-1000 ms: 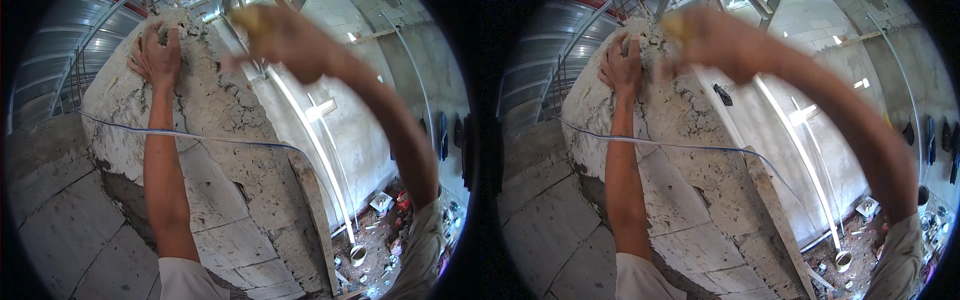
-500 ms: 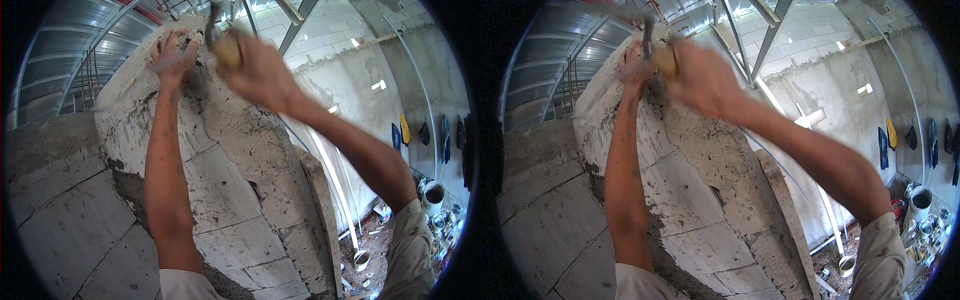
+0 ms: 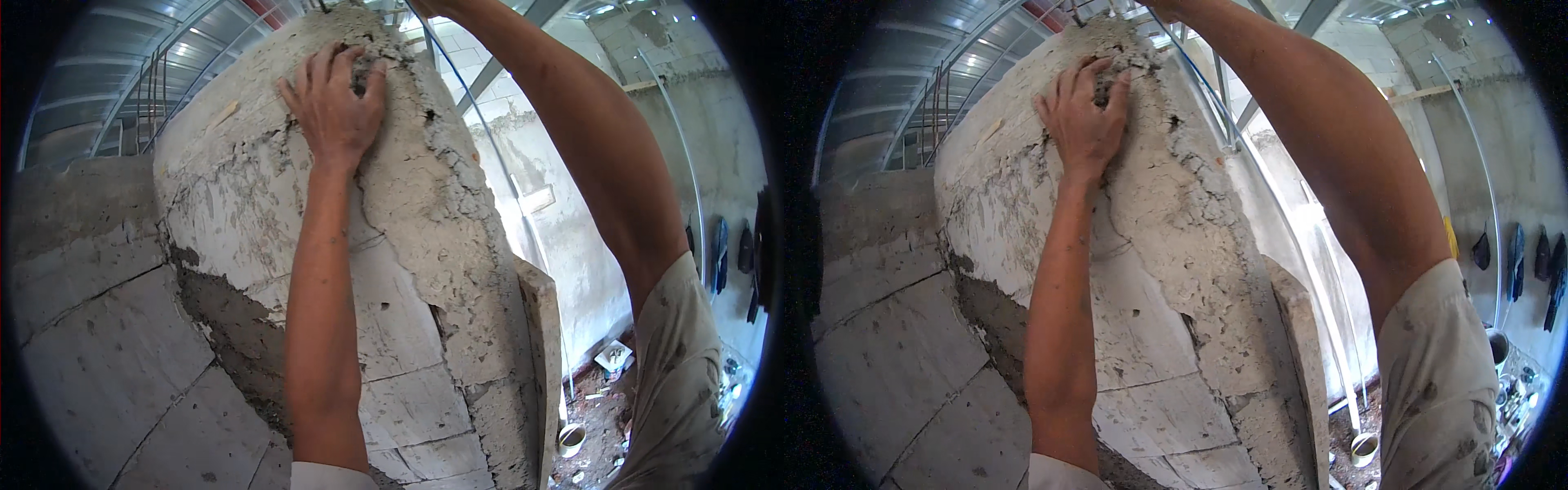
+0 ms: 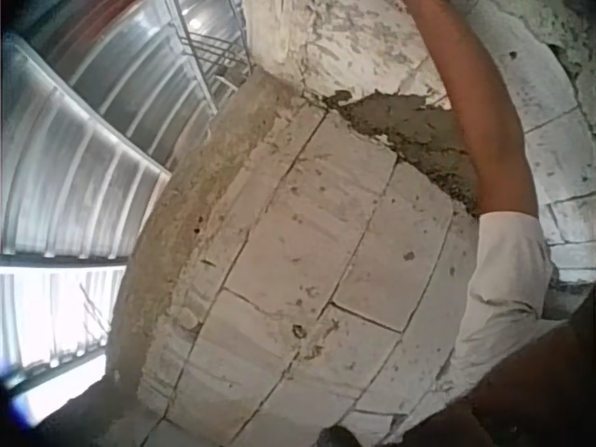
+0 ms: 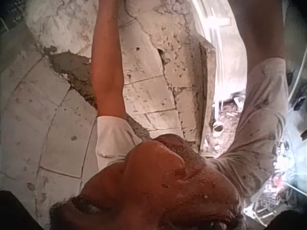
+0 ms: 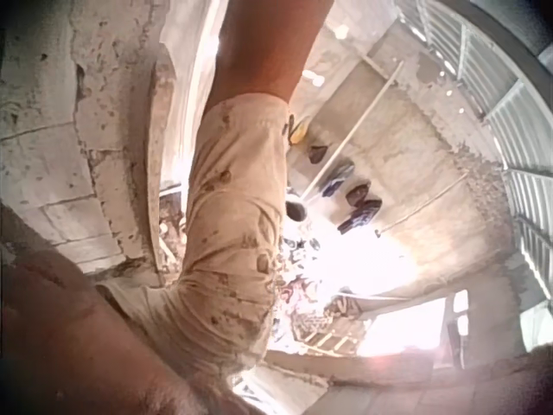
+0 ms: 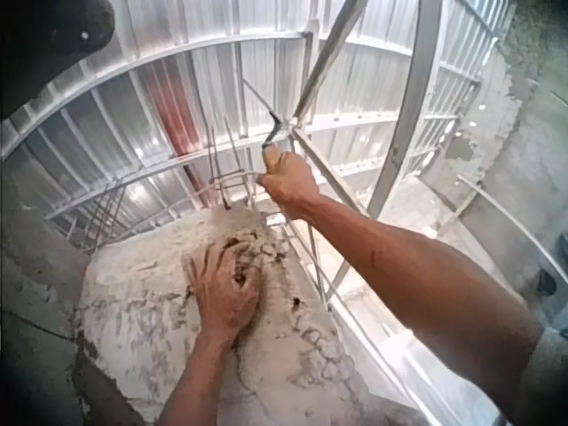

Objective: The person applies wet mortar to a wall of concrete blocks using a trowel, scooping material from a bucket and spreading it onto the surface.

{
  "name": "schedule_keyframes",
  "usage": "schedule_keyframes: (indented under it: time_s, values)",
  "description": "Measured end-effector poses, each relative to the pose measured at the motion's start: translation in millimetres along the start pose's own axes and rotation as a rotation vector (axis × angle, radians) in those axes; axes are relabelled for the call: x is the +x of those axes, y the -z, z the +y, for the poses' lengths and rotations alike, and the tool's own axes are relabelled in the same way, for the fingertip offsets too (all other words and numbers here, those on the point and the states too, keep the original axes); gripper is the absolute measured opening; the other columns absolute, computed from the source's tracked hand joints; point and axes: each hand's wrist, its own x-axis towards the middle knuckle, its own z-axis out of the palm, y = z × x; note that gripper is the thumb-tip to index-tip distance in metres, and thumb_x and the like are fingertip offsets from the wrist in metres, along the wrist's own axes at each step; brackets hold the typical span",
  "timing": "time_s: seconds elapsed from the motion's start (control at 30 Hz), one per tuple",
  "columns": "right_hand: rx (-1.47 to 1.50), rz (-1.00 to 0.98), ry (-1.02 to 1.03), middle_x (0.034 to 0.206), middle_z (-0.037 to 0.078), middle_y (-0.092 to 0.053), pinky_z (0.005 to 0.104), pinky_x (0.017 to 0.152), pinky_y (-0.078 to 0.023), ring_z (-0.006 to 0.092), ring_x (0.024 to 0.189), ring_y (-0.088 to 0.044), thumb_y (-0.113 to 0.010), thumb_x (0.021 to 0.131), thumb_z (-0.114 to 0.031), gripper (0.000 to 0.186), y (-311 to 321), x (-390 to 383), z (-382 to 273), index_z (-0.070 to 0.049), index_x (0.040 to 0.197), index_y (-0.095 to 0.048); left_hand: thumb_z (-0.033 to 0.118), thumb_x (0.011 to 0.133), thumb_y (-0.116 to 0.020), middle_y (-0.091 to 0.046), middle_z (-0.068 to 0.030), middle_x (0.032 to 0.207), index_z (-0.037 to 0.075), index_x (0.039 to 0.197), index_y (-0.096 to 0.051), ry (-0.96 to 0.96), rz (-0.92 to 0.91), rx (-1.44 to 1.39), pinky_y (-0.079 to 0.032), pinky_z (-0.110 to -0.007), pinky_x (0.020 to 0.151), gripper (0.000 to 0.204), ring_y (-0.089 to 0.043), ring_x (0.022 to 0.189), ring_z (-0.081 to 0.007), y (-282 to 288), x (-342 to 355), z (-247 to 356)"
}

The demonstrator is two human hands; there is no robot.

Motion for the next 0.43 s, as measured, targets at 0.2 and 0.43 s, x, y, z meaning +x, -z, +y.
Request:
schedule_keyframes:
  time_s: [0.2, 0.43]
  values:
    - [-0.294, -0.097, 0.05, 0.093, 0.024, -0.061, 0.0447, 0.077, -0.047, 0.0392, 0.092, -0.06, -0.055, 0.075, -0.019, 0.029, -26, 14, 1, -0.002, 0.098, -0.056, 0.045, 0.084, -0.056, -0.053, -0.0044, 0.124, 0.017, 0.102, -0.067, 0.031, -0.016, -0.023, -0.012, -0.06, 0.108, 0.035, -0.039, 0.123, -0.0265, 0, -3, -11]
    - [-0.351, -0.27, -0.139, 0.089, 0.02, -0.063, 0.0442, 0.072, -0.046, 0.0294, 0.081, -0.06, -0.074, 0.073, -0.041, 0.051, -21, 14, 71, -0.007, 0.107, -0.059, 0.051, 0.082, -0.058, -0.054, -0.0055, 0.126, 0.019, 0.104, -0.067, -0.014, 0.024, -0.051, -0.015, -0.052, 0.108, 0.04, -0.04, 0.125, -0.023, -7, -5, -18]
